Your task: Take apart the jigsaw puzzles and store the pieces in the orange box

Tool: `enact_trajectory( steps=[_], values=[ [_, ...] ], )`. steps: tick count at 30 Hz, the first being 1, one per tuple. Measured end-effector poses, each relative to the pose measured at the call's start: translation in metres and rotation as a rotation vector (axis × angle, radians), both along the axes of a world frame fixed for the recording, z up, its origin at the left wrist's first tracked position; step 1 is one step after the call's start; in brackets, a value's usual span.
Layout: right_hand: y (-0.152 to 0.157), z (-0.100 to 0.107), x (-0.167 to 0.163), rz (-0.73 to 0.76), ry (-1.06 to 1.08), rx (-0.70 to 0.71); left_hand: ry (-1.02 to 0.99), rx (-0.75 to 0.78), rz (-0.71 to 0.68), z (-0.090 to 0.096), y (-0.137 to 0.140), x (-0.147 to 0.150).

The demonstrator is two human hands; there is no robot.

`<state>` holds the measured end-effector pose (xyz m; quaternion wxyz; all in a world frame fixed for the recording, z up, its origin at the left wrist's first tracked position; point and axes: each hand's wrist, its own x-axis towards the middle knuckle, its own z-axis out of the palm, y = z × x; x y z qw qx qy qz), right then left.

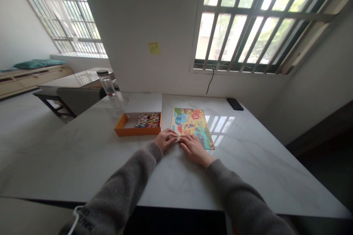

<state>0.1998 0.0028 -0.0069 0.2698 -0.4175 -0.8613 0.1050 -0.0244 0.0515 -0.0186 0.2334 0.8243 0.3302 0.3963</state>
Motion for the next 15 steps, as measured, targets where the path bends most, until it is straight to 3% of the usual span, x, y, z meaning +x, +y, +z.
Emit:
enact_trajectory(
  steps=[2,5,9,12,15],
  values=[
    [0.004,-0.001,0.001,-0.044,0.159,-0.090,-0.048,-0.031,-0.001,0.003,-0.007,0.001],
    [0.009,-0.003,-0.001,-0.074,0.478,-0.286,-0.076,0.045,-0.024,0.009,-0.019,0.008],
    [0.007,-0.004,-0.008,0.098,0.718,-0.490,-0.109,0.103,-0.021,0.011,-0.028,0.019],
    [0.005,-0.005,-0.012,0.122,0.727,-0.478,-0.129,-0.056,0.045,0.007,-0.026,0.020],
    [0.007,-0.004,-0.008,0.074,0.591,-0.324,-0.058,-0.261,0.095,0.006,-0.021,0.015]
  ],
)
